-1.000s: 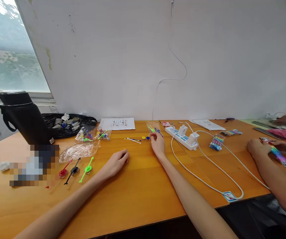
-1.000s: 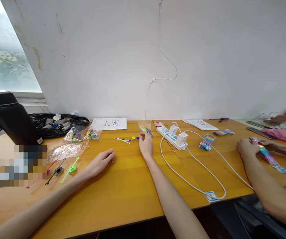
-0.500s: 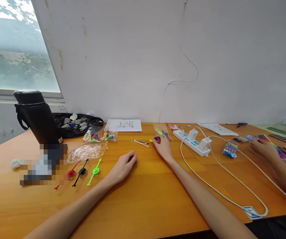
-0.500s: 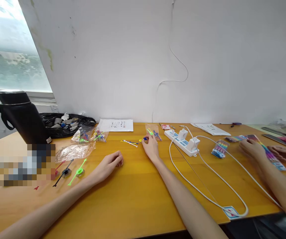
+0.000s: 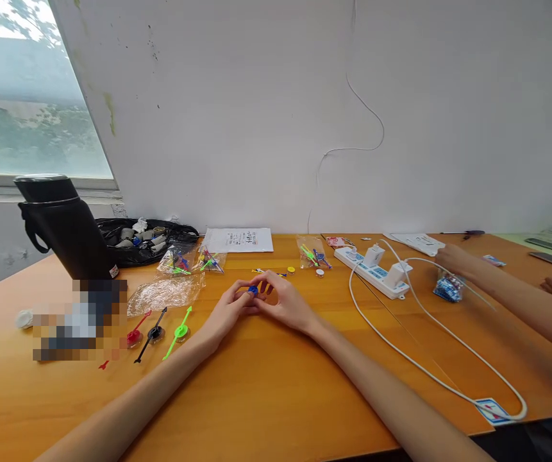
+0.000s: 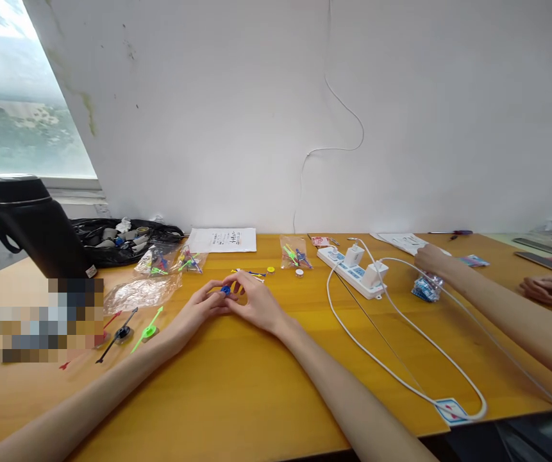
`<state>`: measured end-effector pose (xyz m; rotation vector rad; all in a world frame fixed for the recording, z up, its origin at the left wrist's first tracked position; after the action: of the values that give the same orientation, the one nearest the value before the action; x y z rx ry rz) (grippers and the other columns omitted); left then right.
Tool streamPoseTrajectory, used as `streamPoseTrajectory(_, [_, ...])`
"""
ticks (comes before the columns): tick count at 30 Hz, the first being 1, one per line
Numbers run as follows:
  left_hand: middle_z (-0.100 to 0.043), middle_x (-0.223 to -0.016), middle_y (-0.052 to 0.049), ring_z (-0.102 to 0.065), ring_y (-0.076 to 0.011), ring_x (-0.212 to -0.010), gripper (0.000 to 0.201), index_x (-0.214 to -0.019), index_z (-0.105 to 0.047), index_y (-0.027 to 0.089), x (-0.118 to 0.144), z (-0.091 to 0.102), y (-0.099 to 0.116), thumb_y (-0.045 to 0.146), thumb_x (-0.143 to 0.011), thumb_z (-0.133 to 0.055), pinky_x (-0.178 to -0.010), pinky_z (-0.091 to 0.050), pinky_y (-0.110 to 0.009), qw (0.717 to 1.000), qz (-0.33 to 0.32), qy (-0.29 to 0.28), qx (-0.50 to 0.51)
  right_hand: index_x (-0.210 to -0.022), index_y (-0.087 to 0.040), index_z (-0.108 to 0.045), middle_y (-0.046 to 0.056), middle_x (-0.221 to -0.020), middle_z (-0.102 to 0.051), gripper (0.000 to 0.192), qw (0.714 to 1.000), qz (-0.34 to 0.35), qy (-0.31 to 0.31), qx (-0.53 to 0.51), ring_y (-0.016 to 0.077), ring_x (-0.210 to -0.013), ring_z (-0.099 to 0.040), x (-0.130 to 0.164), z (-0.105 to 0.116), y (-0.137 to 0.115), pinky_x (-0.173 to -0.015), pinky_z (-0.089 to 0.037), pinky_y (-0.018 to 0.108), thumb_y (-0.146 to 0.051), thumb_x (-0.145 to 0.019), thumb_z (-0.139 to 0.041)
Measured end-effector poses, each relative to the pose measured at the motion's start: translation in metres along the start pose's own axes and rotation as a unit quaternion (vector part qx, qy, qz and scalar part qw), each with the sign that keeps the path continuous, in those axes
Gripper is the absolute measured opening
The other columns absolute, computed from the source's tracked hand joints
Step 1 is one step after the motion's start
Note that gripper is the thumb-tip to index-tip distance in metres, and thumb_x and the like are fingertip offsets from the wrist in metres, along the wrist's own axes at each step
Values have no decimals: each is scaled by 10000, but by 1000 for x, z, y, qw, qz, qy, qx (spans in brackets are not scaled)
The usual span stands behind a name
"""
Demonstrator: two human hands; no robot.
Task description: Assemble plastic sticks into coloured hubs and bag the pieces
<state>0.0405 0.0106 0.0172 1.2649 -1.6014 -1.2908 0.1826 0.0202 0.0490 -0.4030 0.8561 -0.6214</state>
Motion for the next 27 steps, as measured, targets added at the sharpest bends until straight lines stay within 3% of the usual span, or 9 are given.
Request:
streamPoseTrajectory(2, [-730, -973, -74, -714, -191, -882, 370, -1090, -531, 172, 0, 1, -2, 380, -820, -677, -941, -529, -375, 1000, 1, 3, 4, -1203, -243, -572, 45, -1151, -622, 346, 1000, -1, 6, 8, 176, -998, -589, 0, 6, 8, -903, -477, 324, -244, -868, -659])
streamPoseTrajectory(5, [-731, -954, -91, -722, -206, -860, 402, -1071, -539, 157, -3, 1, -6, 415, -805, -694, -918, -539, -386, 1000, 4, -15, -1, -1172, -230, -602, 62, -1144, -602, 259, 995, -28, 61, 70, 188, -1024, -579, 2, 25, 36, -926, -468, 345, -232, -914, -578])
streamPoseTrajectory(8, [-731, -954, -103, -717, -200, -843, 407, -1062, -539, 153, -6, 0, -10, 435, -810, -690, -877, -549, -371, 999, 4, -38, -19, -1057, -205, -660, 79, -1078, -588, 179, 972, -71, 128, 185, 221, -1070, -559, 8, 47, 67, -967, -443, 383, -200, -922, -543])
streamPoseTrajectory(11, [-732, -944, -103, -705, -181, -809, 399, -1056, -536, 154, -6, -1, -11, 443, -818, -677, -842, -551, -353, 998, 8, -53, -39, -1009, -198, -696, 84, -1029, -593, 158, 949, -106, 126, 268, 243, -1076, -550, 13, 58, 85, -955, -443, 394, -212, -916, -568])
streamPoseTrajectory(18, [-730, -912, -97, -688, -168, -776, 367, -1035, -534, 157, -3, -6, -7, 429, -821, -655, -811, -540, -334, 997, 4, -51, -65, -959, -208, -748, 80, -955, -625, 168, 919, -97, 53, 378, 248, -1004, -548, 4, 46, 85, -944, -421, 391, -220, -936, -582])
streamPoseTrajectory(27, [-718, -902, -95, -677, -162, -756, 343, -1029, -525, 156, 0, -10, -1, 423, -840, -626, -786, -529, -322, 996, 8, -52, -73, -937, -199, -735, 76, -942, -649, 169, 903, -87, 29, 419, 253, -982, -545, 1, 41, 84, -901, -413, 388, -263, -949, -580])
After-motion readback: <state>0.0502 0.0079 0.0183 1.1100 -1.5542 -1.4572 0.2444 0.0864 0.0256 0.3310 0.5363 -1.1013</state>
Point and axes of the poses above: each hand's wrist, its own x-axis away from the middle knuckle, its own z-axis out of the back of the hand, y = z × x, the point moved 4 cm from there along -x, towards the middle knuckle
